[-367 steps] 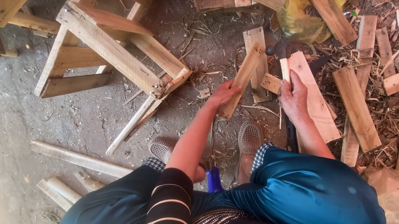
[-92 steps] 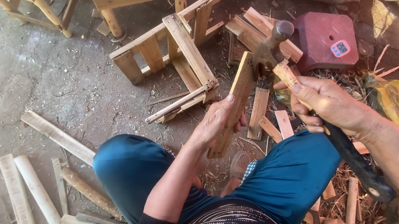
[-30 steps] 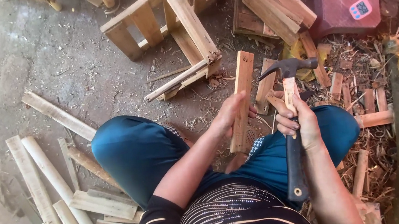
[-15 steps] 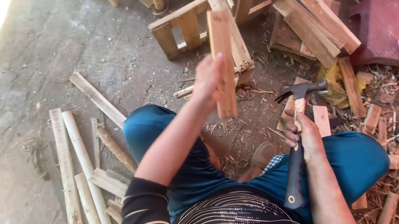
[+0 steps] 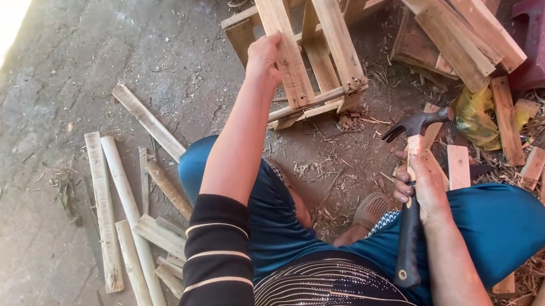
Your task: The person sits on the ground among scrap wood and small wooden stool frames, fitting wooden slats and rails onto the frames and hammering nails with a claw hammer to fasten them. They pick up slats one at a time, position them against the stool sides, and hammer nails in, working on several stool frames.
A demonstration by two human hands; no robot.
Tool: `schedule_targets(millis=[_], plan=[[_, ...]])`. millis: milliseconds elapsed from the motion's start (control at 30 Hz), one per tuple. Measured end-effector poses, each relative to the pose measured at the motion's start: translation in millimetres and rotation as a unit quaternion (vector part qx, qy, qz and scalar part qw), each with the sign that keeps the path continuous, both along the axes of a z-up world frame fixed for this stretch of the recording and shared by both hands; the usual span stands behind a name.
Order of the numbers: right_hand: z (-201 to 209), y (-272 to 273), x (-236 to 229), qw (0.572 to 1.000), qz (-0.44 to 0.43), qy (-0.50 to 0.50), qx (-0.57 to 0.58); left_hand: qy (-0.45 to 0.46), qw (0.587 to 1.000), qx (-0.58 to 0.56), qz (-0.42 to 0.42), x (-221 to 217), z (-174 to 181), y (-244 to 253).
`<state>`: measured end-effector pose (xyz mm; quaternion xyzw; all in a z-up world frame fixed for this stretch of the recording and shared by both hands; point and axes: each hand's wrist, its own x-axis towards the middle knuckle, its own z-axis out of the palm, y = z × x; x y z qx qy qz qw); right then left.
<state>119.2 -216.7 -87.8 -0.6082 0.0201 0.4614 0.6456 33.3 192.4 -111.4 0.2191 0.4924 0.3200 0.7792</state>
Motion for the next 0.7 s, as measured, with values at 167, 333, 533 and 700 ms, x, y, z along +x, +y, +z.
schedule_targets(millis=[167,333,533,700], plan=[[1,3,-7,0.999,-0.013,0.024,-0.016,-0.003,0.998,-0.049,-0.029,6,5,-1],[2,6,-8,0.999,-0.008,0.019,-0.030,-0.073,0.994,-0.054,-0.065,6,20,-7],[7,11,-10,0.999,-0.012,0.022,-0.041,-0.172,0.979,-0.068,-0.080,-1,52,-11],[3,8,-10,0.999,-0.023,0.034,-0.033,-0.093,0.992,-0.047,-0.076,1,40,-13]])
